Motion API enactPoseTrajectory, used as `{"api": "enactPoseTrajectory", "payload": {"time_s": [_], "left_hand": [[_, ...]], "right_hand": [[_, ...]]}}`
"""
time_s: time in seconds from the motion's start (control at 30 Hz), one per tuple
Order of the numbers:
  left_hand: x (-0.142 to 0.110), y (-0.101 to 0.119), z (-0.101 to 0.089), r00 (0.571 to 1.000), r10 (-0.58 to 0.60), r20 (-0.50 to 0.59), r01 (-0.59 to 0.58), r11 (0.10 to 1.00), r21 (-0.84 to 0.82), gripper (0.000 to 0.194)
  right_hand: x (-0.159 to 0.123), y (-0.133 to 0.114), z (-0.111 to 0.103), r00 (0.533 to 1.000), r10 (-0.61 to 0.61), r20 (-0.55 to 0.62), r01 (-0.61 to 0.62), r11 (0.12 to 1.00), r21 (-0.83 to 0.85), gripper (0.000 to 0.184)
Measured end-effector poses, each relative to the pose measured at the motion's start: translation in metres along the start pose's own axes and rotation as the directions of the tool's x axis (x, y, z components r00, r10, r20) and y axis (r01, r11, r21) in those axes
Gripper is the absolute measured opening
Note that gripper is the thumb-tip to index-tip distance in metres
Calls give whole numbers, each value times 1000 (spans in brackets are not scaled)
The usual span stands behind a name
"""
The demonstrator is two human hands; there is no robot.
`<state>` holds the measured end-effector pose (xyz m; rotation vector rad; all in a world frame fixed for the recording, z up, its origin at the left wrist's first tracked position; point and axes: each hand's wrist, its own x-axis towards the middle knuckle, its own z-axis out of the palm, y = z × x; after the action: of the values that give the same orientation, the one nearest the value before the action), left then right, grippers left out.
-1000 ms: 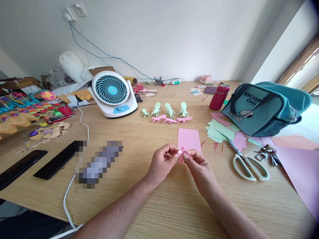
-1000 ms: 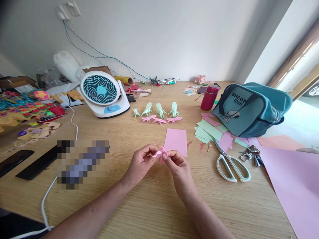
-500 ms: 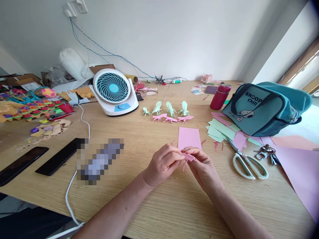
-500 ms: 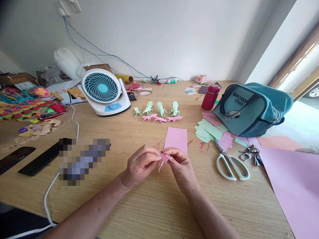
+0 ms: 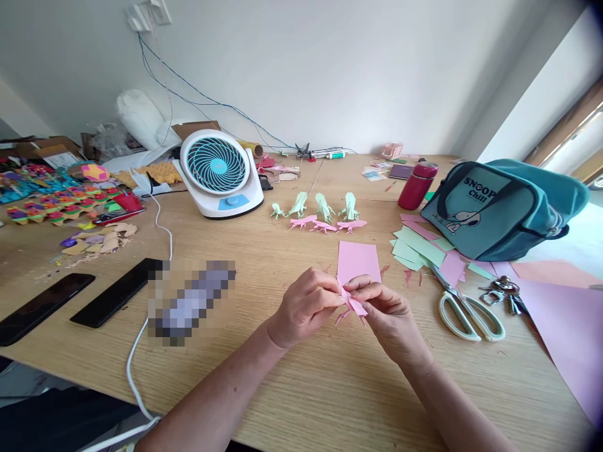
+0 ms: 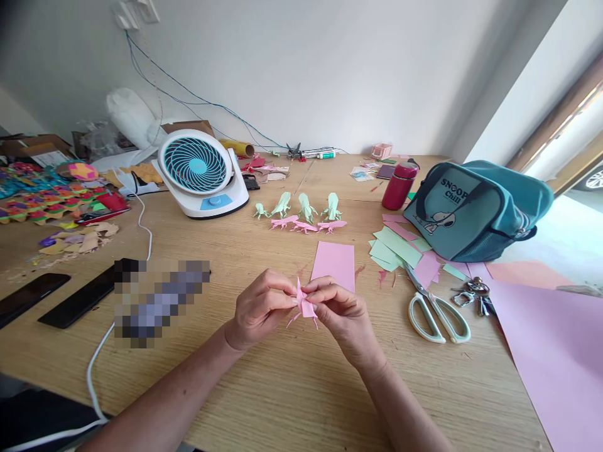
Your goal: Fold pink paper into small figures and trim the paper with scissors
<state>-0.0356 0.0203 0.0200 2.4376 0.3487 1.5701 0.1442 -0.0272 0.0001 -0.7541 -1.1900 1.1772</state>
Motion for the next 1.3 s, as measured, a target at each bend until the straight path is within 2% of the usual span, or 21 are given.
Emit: {"api": "enactPoseTrajectory", "payload": {"time_s": [0.13, 0.2, 0.3, 0.37, 0.43, 0.5, 0.57, 0.63, 0.73, 0.83, 0.93, 1.03, 1.3], "left_hand": [[-1, -1, 0, 1000, 24, 18, -24, 999, 34, 24], [-1, 0, 2, 1000, -6, 10, 6, 1000, 15, 21], [1, 2, 6, 991, -132, -8, 131, 988, -87, 13], [3, 3, 9, 964, -266, 11, 262, 941, -215, 4], [5, 2, 11, 901, -426, 86, 422, 812, -404, 11], [7, -1, 10, 808, -549, 213, 559, 599, -573, 22], [8, -6, 8, 722, -607, 333, 636, 392, -665, 29], [7, -10, 6, 644, -641, 417, 667, 205, -716, 31], [1, -14, 7, 542, -635, 551, 638, -116, -762, 35], [-5, -15, 13, 503, -535, 679, 596, -354, -721, 43], [-7, -13, 16, 494, -445, 747, 568, -485, -664, 49], [-6, -12, 14, 485, -385, 785, 556, -557, -617, 48], [-8, -11, 13, 459, -370, 808, 566, -580, -587, 46]], "right_hand": [[1, -5, 0, 999, -46, 14, 47, 997, -57, 8], [3, -7, 1, 999, -51, 4, 51, 996, -70, 6], [4, -7, 2, 995, -80, -52, 75, 992, -102, 3], [4, -5, 3, 989, -127, -73, 114, 981, -157, 2], [2, -2, 3, 983, -175, -51, 158, 958, -239, 5], [-2, 2, 3, 979, -202, -14, 187, 928, -322, 9], [-7, 4, 4, 978, -206, 18, 196, 900, -389, 14], [-11, 5, 6, 980, -190, 57, 196, 887, -418, 20], [-16, 4, 8, 983, -169, 73, 184, 895, -407, 21], [-16, 1, 10, 985, -170, 30, 167, 901, -401, 17], [-14, -1, 11, 987, -158, -15, 139, 910, -391, 14], [-12, -2, 11, 990, -127, -63, 93, 916, -389, 11], [-13, 2, 10, 995, -86, -58, 59, 929, -367, 11]]}}
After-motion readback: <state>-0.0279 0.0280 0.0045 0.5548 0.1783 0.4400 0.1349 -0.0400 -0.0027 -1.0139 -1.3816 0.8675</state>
